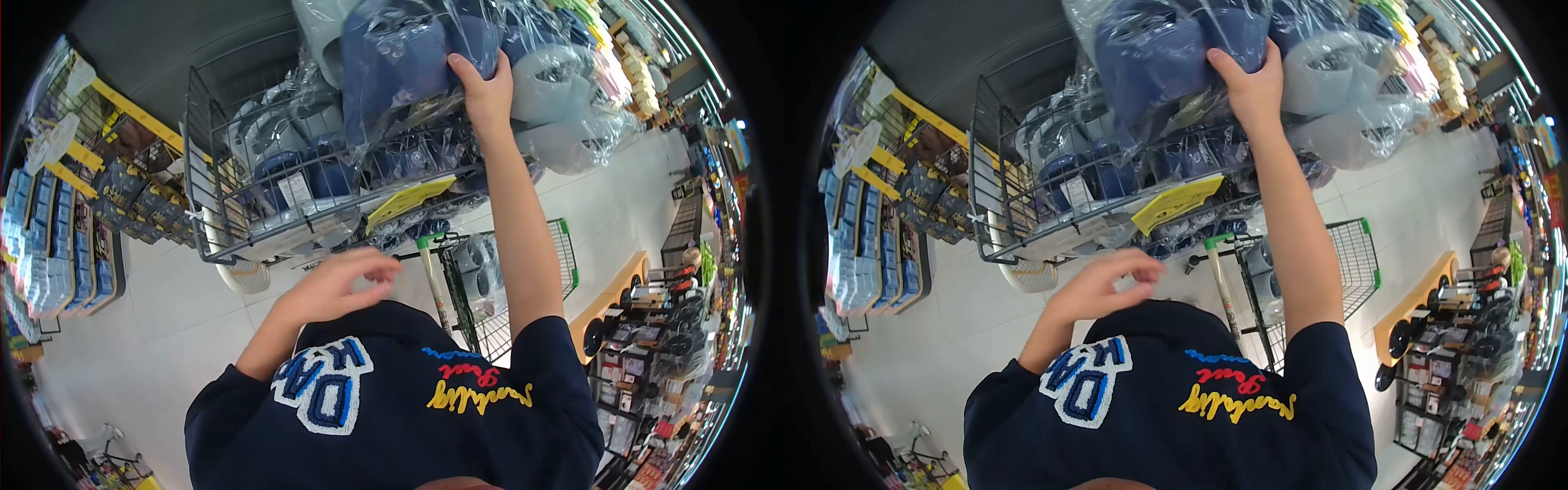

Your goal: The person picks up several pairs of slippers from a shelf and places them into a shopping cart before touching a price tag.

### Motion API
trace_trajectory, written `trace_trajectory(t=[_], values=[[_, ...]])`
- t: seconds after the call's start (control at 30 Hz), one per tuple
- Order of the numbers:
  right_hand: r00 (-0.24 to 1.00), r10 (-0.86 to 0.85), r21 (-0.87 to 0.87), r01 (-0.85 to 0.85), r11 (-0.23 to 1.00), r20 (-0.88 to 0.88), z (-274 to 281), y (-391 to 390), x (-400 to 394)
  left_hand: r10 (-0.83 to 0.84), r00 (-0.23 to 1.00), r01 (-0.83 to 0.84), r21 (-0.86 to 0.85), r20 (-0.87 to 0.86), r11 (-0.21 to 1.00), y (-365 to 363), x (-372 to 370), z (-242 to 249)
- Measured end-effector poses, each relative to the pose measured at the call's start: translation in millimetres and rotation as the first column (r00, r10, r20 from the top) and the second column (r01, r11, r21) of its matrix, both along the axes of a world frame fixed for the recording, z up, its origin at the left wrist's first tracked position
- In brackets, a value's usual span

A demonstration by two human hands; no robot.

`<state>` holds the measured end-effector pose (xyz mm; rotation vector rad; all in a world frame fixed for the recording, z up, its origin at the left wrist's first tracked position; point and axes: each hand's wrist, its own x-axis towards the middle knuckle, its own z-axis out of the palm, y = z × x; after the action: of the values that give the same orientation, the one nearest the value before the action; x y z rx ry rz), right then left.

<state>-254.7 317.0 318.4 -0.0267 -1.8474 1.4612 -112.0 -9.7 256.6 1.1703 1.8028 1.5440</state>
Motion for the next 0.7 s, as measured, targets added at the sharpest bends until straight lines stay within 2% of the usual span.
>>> trace_trajectory(t=[0.07, 0.13, 0.2, 0.23, 0.27, 0.33, 0.4, 0.43, 0.47, 0.53, 0.7], values=[[0.996, -0.013, 0.012, 0.014, 1.0, -0.092, 6, -12, 21, 0.173, 0.949, -0.129, 0.177, -0.263, 0.976, -5, -9, 25], [0.974, -0.053, 0.051, 0.066, 0.996, -0.219, 15, -28, 45, 0.476, 0.721, -0.387, 0.277, -0.504, 0.879, -1, -13, 44], [0.936, -0.017, 0.044, 0.034, 0.998, -0.351, 18, -39, 68, 0.662, 0.492, -0.526, 0.413, -0.566, 0.744, 19, -19, 56], [0.95, 0.043, -0.124, -0.085, 0.989, -0.31, 32, -59, 94, 0.655, 0.55, -0.536, 0.383, -0.518, 0.753, 26, -18, 55], [0.92, 0.022, -0.038, -0.04, 0.998, -0.391, 11, -48, 93, 0.636, 0.61, -0.533, 0.349, -0.472, 0.771, 34, -15, 52], [0.865, -0.072, -0.065, 0.046, 0.997, -0.496, 8, -44, 116, 0.653, 0.572, -0.46, 0.465, -0.497, 0.757, 51, -4, 47], [0.875, -0.138, -0.207, 0.044, 0.977, -0.463, -11, -31, 139, 0.592, 0.449, -0.418, 0.429, -0.669, 0.801, 62, 12, 47], [0.876, -0.163, -0.277, 0.035, 0.96, -0.454, -22, -26, 148, 0.548, 0.376, -0.298, 0.463, -0.747, 0.835, 67, 14, 46], [0.872, -0.194, -0.417, -0.013, 0.909, -0.45, -32, -27, 160, 0.515, 0.288, -0.171, 0.485, -0.808, 0.857, 72, 14, 44], [0.881, -0.25, -0.529, 0.0, 0.849, -0.401, -55, -22, 189, 0.492, 0.192, -0.016, 0.499, -0.849, 0.867, 91, 18, 43], [0.878, -0.45, -0.557, 0.294, 0.777, -0.163, -118, 4, 284, 0.499, 0.195, 0.064, 0.518, -0.845, 0.853, 147, 72, 34]])
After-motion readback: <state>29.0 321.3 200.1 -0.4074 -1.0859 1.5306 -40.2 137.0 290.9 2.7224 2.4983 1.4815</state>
